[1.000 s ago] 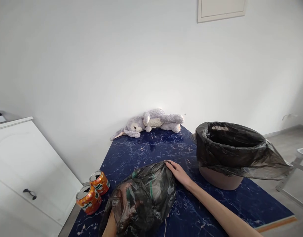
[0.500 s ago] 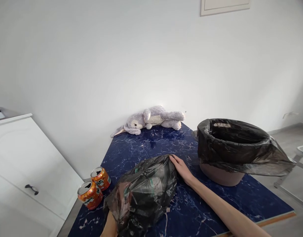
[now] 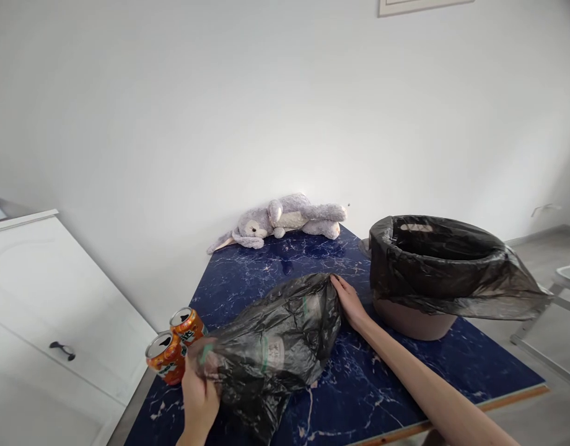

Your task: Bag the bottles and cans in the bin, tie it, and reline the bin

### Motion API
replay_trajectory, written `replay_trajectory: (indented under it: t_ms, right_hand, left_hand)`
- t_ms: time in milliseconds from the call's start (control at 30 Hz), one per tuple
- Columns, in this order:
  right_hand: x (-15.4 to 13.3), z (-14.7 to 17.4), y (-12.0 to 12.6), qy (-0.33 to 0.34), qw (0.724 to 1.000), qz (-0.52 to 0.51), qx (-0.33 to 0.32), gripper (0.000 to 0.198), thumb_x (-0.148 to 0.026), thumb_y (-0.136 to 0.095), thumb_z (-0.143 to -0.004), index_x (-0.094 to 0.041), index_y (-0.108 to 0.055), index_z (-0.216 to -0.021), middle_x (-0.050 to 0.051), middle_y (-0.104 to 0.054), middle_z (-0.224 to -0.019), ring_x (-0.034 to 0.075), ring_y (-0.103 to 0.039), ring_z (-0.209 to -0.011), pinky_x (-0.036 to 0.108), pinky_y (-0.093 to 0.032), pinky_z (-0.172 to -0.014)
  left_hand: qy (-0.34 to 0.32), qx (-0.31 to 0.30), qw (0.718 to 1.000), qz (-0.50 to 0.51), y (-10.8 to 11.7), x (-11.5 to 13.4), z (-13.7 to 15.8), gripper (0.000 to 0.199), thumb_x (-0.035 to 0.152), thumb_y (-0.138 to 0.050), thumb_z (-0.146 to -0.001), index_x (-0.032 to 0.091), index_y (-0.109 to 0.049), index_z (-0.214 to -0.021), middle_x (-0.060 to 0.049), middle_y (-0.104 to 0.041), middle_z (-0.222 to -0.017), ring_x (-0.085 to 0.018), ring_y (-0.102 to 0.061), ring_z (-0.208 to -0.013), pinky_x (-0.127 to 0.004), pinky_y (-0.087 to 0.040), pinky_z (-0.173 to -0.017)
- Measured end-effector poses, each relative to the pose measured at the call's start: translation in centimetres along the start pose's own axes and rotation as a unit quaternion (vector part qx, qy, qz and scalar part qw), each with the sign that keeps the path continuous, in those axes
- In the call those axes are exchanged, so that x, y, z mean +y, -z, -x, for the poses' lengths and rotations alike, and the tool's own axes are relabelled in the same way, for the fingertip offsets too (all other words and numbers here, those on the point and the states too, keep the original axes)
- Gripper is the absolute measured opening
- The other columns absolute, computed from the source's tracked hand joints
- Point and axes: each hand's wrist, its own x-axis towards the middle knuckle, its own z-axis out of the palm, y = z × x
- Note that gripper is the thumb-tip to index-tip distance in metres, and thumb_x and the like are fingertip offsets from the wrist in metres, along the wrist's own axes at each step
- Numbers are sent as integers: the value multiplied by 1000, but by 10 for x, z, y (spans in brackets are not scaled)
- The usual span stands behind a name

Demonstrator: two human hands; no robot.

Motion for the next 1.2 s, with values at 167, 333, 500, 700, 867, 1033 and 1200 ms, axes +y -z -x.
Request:
replay_trajectory:
  t_ms: [167, 333, 500, 700, 867, 1033, 1200]
  right_hand:
    - [6, -15, 10, -47, 995, -83, 41, 38, -52, -65, -105, -24, -72, -129, 11, -73, -135, 25, -72, -114, 46, -59, -102]
    - [7, -22, 13, -75, 980, -177, 47, 29, -42, -66, -107, -20, -71, -125, 9, -72, -128, 23, -72, -109, 44, -61, -96]
    - [5, -23, 17, -105, 965, -236, 41, 28, -39, -68, -106, -19, -70, -125, 9, -71, -126, 22, -72, -106, 42, -63, -92]
    - [3, -22, 18, -125, 956, -265, 31, 26, -38, -68, -106, -18, -71, -121, 9, -73, -123, 22, -72, -104, 42, -63, -91]
    - [1, -19, 20, -138, 953, -270, 24, 25, -38, -68, -105, -18, -72, -119, 8, -74, -121, 21, -73, -103, 42, -63, -91]
    - [1, -19, 19, -146, 950, -274, 24, 25, -39, -68, -106, -17, -72, -117, 8, -75, -119, 21, -74, -102, 41, -63, -91]
    - [0, -19, 18, -148, 948, -281, 16, 24, -38, -68, -106, -17, -72, -117, 8, -74, -120, 21, -73, -103, 42, -63, -91]
  left_hand:
    - [-89, 110, 988, -53, 46, 21, -15, 38, 55, -55, -99, 21, -64, -113, -4, -69, -81, -17, -59, -53, -30, -48, -53]
    - [-120, 185, 969, -114, 97, 59, -42, 34, 51, -62, -95, 21, -64, -110, -12, -74, -107, -27, -72, -91, -37, -55, -81]
    - [-118, 142, 965, -184, 98, 92, -78, 35, 56, -62, -92, 25, -63, -107, -4, -73, -94, -23, -69, -80, -36, -51, -80]
    - [-113, 58, 958, -257, 66, 87, -121, 40, 65, -58, -92, 26, -59, -102, 1, -63, -74, -22, -63, -70, -31, -43, -66]
    - [-110, 23, 950, -292, 51, 73, -136, 43, 67, -53, -96, 26, -59, -109, -1, -64, -78, -24, -65, -74, -30, -39, -63]
    - [-75, -11, 949, -305, 47, 68, -143, 48, 71, -49, -97, 26, -59, -111, -4, -69, -85, -28, -67, -81, -32, -40, -65]
    - [-87, -13, 940, -330, 42, 65, -147, 53, 72, -44, -100, 25, -60, -118, -7, -73, -101, -30, -69, -86, -34, -41, -65]
